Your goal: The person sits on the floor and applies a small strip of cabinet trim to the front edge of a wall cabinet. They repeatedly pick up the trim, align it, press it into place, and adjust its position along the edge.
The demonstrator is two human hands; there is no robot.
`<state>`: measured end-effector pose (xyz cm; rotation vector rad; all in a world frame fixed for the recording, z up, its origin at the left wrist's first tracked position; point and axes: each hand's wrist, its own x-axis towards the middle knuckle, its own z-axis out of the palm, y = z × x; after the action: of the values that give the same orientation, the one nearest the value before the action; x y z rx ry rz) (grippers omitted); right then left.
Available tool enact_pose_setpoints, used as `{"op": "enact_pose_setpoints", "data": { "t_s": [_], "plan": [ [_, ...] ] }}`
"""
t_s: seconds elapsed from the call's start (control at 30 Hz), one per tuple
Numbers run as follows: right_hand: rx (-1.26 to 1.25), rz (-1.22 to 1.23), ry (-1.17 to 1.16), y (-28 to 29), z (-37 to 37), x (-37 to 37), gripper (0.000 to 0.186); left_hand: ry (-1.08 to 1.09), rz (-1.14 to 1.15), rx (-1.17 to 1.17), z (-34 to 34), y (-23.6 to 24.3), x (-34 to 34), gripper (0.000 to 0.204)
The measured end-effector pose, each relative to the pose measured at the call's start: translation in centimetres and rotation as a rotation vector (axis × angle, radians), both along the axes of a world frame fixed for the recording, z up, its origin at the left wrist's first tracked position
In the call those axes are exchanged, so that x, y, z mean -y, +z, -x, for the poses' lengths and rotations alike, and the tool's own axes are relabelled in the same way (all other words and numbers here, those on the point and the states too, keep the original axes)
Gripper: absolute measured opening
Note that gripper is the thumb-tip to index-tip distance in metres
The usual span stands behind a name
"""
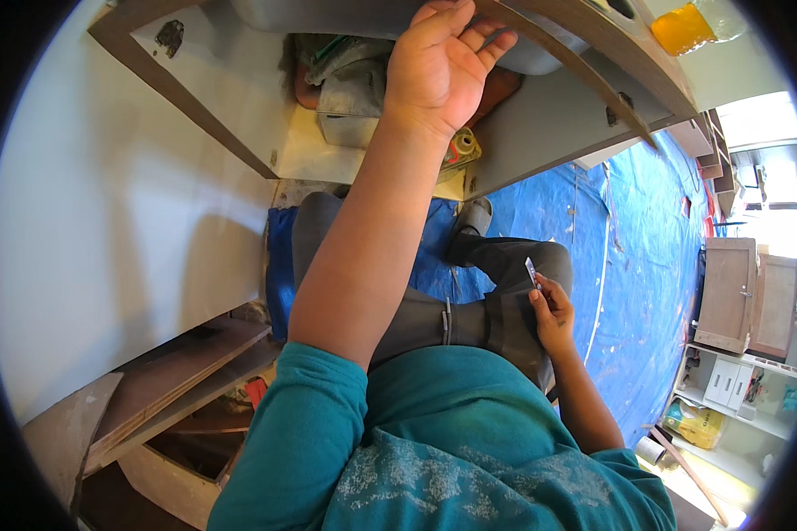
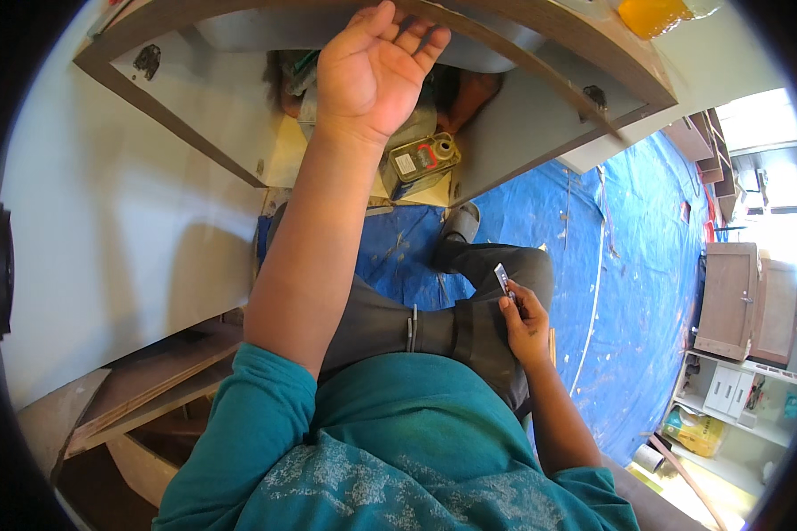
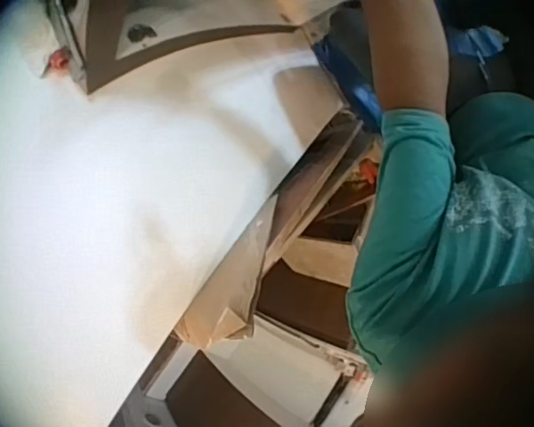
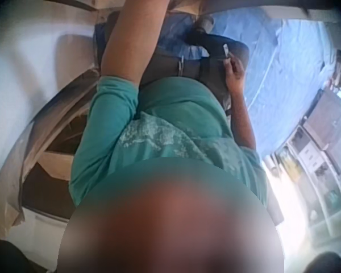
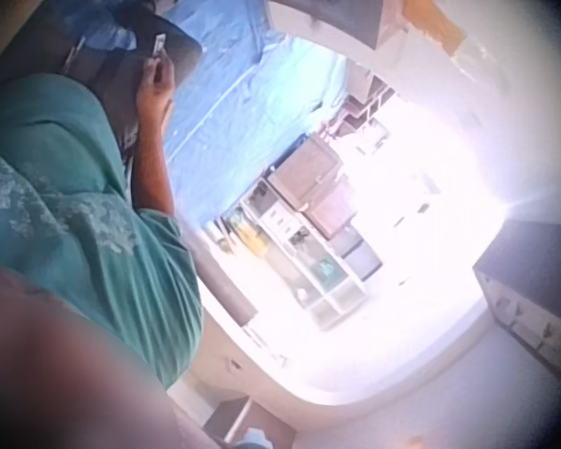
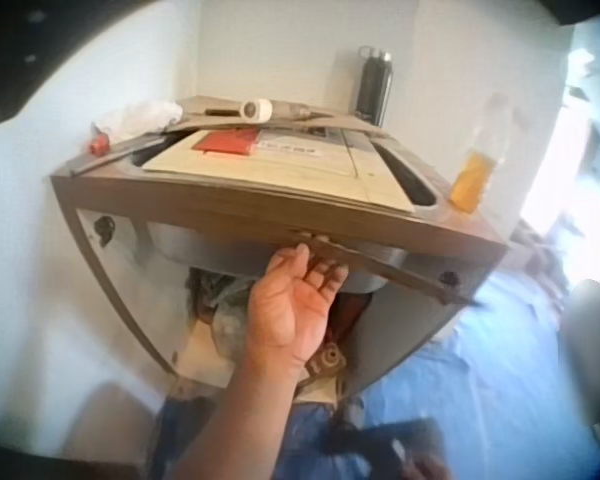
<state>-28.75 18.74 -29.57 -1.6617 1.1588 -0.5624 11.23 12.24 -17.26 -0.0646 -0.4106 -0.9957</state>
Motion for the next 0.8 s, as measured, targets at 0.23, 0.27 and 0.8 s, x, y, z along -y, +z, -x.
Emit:
{"op": "enact_pose_setpoints", "data": {
  "t_s": [0.23, 0.27, 0.8],
  "plan": [
    [-0.099, 0.020, 0.018, -0.2, 0.2, 0.5, 0.034, 0.090, -0.032, -0.028, 0.0, 0.1, 0.3, 0.002],
    [-0.098, 0.007, 0.012, -0.1, 0.1, 0.5, 0.035, 0.090, -0.034, -0.039, -0.1, 0.1, 0.3, 0.002],
    [-0.070, 0.053, -0.007, -0.9, 0.4, 0.8, 0.033, 0.045, -0.105, -0.011, -1.1, 0.9, -0.8, 0.013]
  ]
}}
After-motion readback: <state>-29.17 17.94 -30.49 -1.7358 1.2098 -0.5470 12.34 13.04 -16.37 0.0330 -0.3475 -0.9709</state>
